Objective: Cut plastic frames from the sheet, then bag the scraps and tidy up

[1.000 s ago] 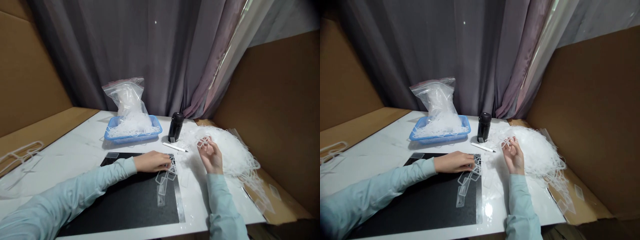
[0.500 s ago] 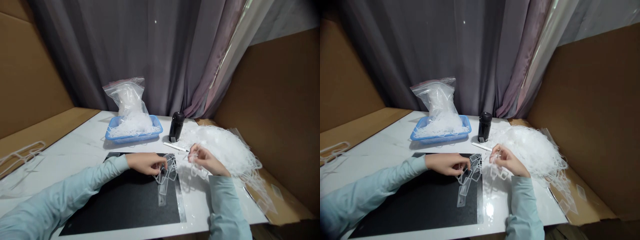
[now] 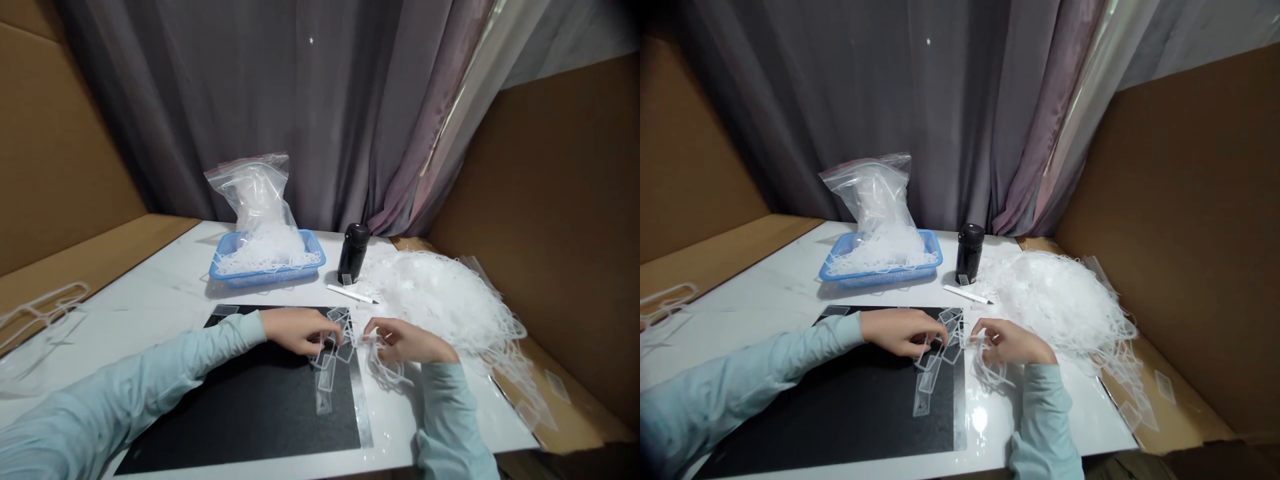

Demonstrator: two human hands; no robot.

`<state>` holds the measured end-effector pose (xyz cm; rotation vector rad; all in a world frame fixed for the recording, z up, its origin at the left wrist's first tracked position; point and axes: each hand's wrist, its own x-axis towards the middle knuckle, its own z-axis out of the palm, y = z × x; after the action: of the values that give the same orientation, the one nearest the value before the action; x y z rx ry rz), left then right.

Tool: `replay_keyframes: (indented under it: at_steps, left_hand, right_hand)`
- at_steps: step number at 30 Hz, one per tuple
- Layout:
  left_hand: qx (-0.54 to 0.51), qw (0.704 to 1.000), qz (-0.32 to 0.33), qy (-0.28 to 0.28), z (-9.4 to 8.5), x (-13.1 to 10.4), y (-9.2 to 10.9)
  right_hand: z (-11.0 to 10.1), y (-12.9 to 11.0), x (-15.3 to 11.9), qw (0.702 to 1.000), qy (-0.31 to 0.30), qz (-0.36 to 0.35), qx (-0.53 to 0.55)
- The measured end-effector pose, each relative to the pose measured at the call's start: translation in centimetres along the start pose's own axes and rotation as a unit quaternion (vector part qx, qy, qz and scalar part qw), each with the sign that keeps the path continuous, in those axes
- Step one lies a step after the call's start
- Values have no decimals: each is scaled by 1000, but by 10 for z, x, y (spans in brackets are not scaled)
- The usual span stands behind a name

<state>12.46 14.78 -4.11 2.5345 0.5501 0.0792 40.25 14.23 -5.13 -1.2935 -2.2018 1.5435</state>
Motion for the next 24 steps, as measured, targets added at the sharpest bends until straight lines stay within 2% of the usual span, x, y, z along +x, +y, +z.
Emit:
replay_keyframes:
  at_steps: [4, 7, 11, 14, 17, 21, 24]
  left_hand:
    - [29, 999, 36, -22, 0, 9, 0]
    - [46, 998, 23, -41, -2, 14, 1]
    - [48, 997, 7, -56, -7, 11, 5]
    - [52, 996, -15, -66, -12, 4, 8]
    - [81, 992, -69, -75, -17, -4, 10]
    - [114, 986, -95, -71, -21, -14, 6]
    - [120, 986, -98, -63, -21, -20, 2]
  right_hand:
    - [7, -1, 11, 998, 17, 0, -58]
    - [8, -1, 14, 998, 19, -6, -56]
    - [3, -7, 3, 998, 40, -22, -34]
    - [-4, -14, -12, 995, 76, -59, 26]
    - [-10, -15, -25, 985, 101, -112, 78]
    - [-15, -4, -32, 964, 144, -191, 116]
    - [-18, 9, -32, 946, 186, -222, 149]
